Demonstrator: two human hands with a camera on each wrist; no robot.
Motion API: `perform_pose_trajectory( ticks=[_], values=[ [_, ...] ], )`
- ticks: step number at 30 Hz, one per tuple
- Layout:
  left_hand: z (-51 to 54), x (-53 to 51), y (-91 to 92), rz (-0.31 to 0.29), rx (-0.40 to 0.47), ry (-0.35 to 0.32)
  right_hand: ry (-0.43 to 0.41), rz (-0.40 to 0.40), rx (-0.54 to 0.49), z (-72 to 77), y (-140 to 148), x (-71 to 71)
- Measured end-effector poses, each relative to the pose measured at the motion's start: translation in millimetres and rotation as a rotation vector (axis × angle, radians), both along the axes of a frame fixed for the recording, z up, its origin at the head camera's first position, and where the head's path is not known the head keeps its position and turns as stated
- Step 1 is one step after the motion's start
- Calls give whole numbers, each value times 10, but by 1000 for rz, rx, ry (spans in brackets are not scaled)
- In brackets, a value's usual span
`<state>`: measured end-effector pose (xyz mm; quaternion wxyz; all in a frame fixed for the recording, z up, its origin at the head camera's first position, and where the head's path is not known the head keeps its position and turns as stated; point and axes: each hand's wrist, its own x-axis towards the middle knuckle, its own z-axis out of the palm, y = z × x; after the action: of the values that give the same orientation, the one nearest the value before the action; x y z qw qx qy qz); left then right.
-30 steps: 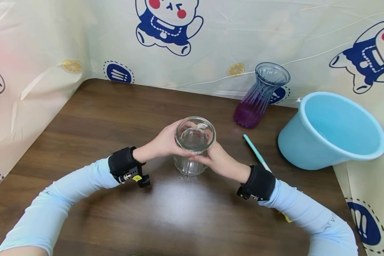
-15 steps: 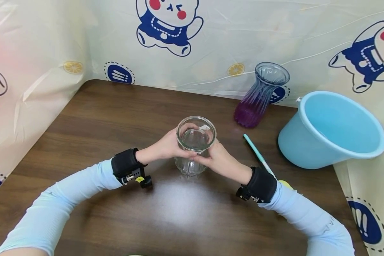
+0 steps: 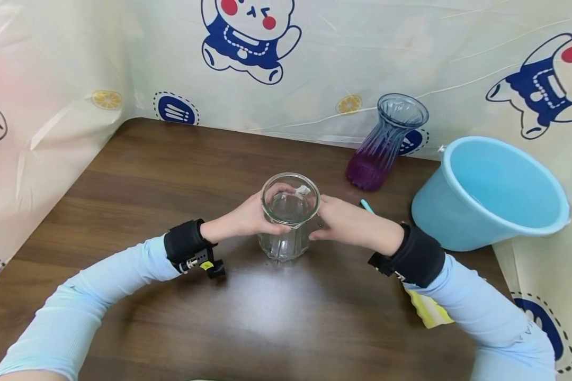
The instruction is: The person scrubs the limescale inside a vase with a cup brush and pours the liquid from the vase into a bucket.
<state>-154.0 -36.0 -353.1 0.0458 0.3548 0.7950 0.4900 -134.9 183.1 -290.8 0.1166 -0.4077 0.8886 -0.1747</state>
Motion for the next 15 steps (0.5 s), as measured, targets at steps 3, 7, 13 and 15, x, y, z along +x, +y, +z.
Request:
perform_pose_trajectory(
  ticks=[3, 7, 13, 15],
  values=[
    [4, 1, -3, -5, 8, -1, 58, 9, 45, 84, 33, -34],
    [11, 7, -9, -3, 9, -6, 97, -24, 78, 159, 96, -108],
    [2, 8, -7, 14, -19, -13, 95, -141, 138, 124, 275, -282],
    [-6, 5, -2, 8, -12, -9, 86, -175, 156, 80, 349, -345]
  ],
)
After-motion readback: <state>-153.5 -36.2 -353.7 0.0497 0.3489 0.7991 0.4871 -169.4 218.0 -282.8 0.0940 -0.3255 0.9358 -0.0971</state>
